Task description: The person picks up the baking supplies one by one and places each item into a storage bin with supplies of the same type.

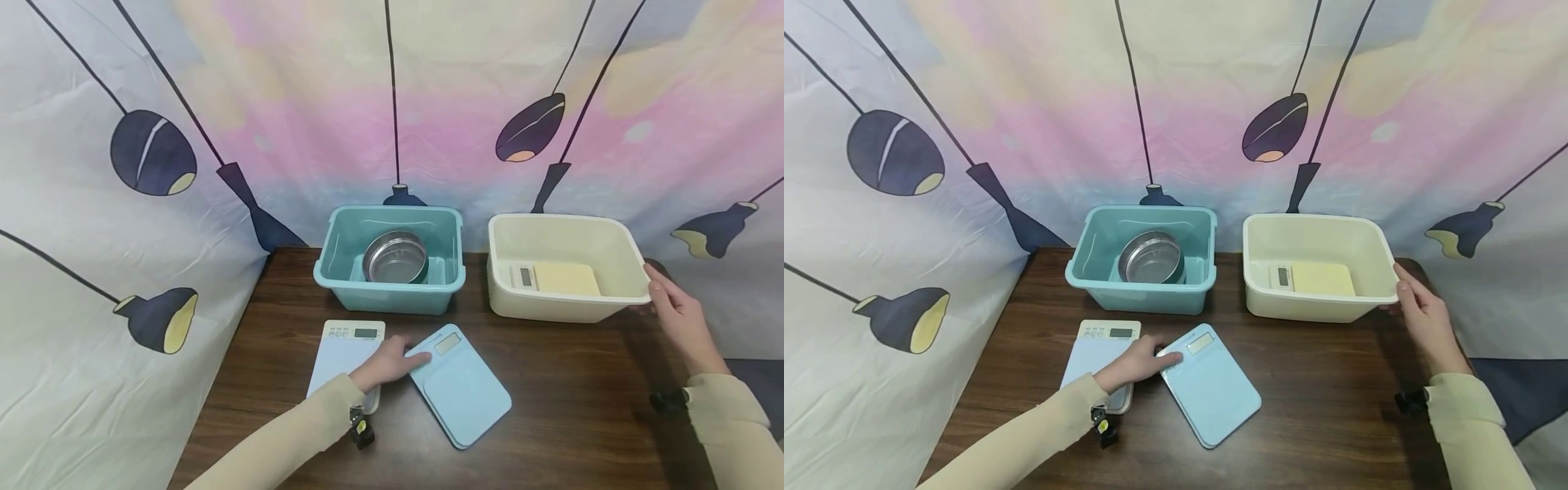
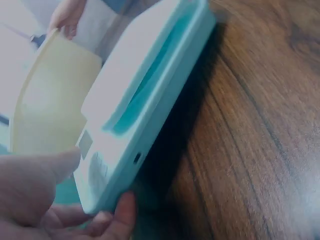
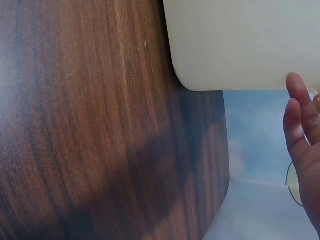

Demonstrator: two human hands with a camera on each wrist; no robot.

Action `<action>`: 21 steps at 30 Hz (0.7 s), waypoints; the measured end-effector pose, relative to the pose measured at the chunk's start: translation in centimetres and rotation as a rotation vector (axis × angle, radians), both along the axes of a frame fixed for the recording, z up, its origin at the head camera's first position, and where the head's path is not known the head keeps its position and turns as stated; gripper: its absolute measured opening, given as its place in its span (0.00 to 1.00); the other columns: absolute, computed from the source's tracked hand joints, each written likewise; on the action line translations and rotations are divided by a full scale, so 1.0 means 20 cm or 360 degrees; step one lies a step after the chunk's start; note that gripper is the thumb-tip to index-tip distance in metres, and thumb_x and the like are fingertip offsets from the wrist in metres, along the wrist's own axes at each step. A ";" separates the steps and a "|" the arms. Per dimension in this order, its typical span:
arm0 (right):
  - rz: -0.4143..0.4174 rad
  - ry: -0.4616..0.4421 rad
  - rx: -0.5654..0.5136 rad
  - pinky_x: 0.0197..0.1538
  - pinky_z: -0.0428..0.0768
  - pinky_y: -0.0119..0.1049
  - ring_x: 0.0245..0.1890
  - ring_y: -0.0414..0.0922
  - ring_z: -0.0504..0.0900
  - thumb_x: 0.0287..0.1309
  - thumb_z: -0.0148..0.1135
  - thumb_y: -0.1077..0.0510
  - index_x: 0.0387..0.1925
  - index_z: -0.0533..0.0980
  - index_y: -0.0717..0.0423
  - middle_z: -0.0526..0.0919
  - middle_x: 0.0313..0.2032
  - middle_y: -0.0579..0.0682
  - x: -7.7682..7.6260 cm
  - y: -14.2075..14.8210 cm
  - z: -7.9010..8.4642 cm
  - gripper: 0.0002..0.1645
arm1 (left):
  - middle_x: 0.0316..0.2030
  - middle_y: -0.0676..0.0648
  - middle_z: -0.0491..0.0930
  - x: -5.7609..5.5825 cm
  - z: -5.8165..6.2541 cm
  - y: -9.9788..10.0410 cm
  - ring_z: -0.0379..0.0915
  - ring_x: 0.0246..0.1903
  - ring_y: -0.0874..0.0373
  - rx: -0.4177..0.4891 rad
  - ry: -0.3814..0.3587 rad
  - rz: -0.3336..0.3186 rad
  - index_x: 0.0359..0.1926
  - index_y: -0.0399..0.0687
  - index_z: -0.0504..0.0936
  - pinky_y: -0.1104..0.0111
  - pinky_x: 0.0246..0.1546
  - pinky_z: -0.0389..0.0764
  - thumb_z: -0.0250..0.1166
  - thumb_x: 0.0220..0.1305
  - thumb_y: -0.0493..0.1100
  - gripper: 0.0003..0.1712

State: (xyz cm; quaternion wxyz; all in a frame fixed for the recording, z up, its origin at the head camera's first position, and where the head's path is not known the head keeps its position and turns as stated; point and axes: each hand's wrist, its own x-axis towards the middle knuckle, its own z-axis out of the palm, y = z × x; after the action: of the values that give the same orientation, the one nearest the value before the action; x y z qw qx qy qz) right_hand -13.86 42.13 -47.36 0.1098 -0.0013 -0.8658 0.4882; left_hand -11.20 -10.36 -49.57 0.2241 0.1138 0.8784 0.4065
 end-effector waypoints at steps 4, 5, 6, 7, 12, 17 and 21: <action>0.0010 0.0020 -0.0006 0.38 0.78 0.15 0.34 0.22 0.82 0.82 0.47 0.53 0.80 0.60 0.52 0.74 0.53 0.16 0.00 0.00 0.00 0.31 | 0.26 0.49 0.80 -0.02 0.00 -0.04 0.72 0.25 0.61 0.0149 -0.0084 -0.0048 0.41 0.38 0.87 0.70 0.27 0.75 0.62 0.77 0.46 0.15; 0.0013 0.0022 -0.0005 0.38 0.78 0.15 0.34 0.22 0.82 0.82 0.47 0.53 0.80 0.60 0.52 0.73 0.54 0.15 0.00 0.00 0.00 0.31 | 0.27 0.51 0.81 -0.02 0.00 -0.05 0.74 0.26 0.62 0.0202 -0.0140 -0.0050 0.41 0.37 0.87 0.71 0.28 0.78 0.62 0.77 0.45 0.14; 0.0014 0.0023 -0.0007 0.38 0.78 0.15 0.34 0.22 0.82 0.82 0.47 0.53 0.80 0.60 0.52 0.73 0.55 0.15 0.00 0.00 0.00 0.31 | 0.28 0.51 0.82 -0.02 0.00 -0.06 0.76 0.28 0.62 0.0250 -0.0200 -0.0051 0.42 0.37 0.86 0.71 0.29 0.80 0.63 0.77 0.44 0.14; 0.0015 0.0022 -0.0005 0.39 0.78 0.15 0.34 0.22 0.81 0.83 0.46 0.53 0.80 0.60 0.51 0.72 0.55 0.15 0.00 0.00 0.00 0.31 | 0.30 0.51 0.83 -0.02 0.00 -0.07 0.78 0.29 0.62 0.0295 -0.0272 -0.0049 0.43 0.36 0.86 0.71 0.31 0.83 0.63 0.76 0.44 0.13; 0.0004 -0.0008 -0.0010 0.39 0.77 0.14 0.34 0.23 0.81 0.83 0.46 0.53 0.80 0.60 0.51 0.72 0.56 0.15 0.00 0.01 0.00 0.31 | 0.36 0.45 0.87 -0.02 0.01 -0.10 0.85 0.35 0.57 0.0419 -0.0576 -0.0016 0.49 0.35 0.85 0.65 0.41 0.89 0.66 0.73 0.41 0.13; -0.0005 -0.0036 0.0018 0.40 0.75 0.12 0.36 0.21 0.79 0.83 0.46 0.51 0.81 0.59 0.49 0.71 0.61 0.18 0.00 0.01 0.00 0.31 | 0.38 0.43 0.88 -0.01 0.02 -0.11 0.88 0.36 0.54 0.0471 -0.0702 -0.0002 0.50 0.35 0.86 0.65 0.42 0.89 0.70 0.70 0.40 0.13; 0.0002 -0.0046 0.0085 0.41 0.74 0.11 0.37 0.18 0.78 0.83 0.44 0.50 0.81 0.59 0.46 0.69 0.66 0.21 0.01 0.01 0.01 0.31 | 0.37 0.42 0.89 0.01 0.03 -0.11 0.89 0.36 0.52 0.0502 -0.0719 0.0003 0.50 0.36 0.86 0.65 0.41 0.89 0.71 0.69 0.39 0.13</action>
State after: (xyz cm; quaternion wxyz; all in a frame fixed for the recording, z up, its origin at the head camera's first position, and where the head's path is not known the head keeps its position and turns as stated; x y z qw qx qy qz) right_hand -13.71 42.25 -47.23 0.0970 -0.0050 -0.8800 0.4649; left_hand -10.95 -12.66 -48.95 0.3933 0.0528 0.7322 0.5535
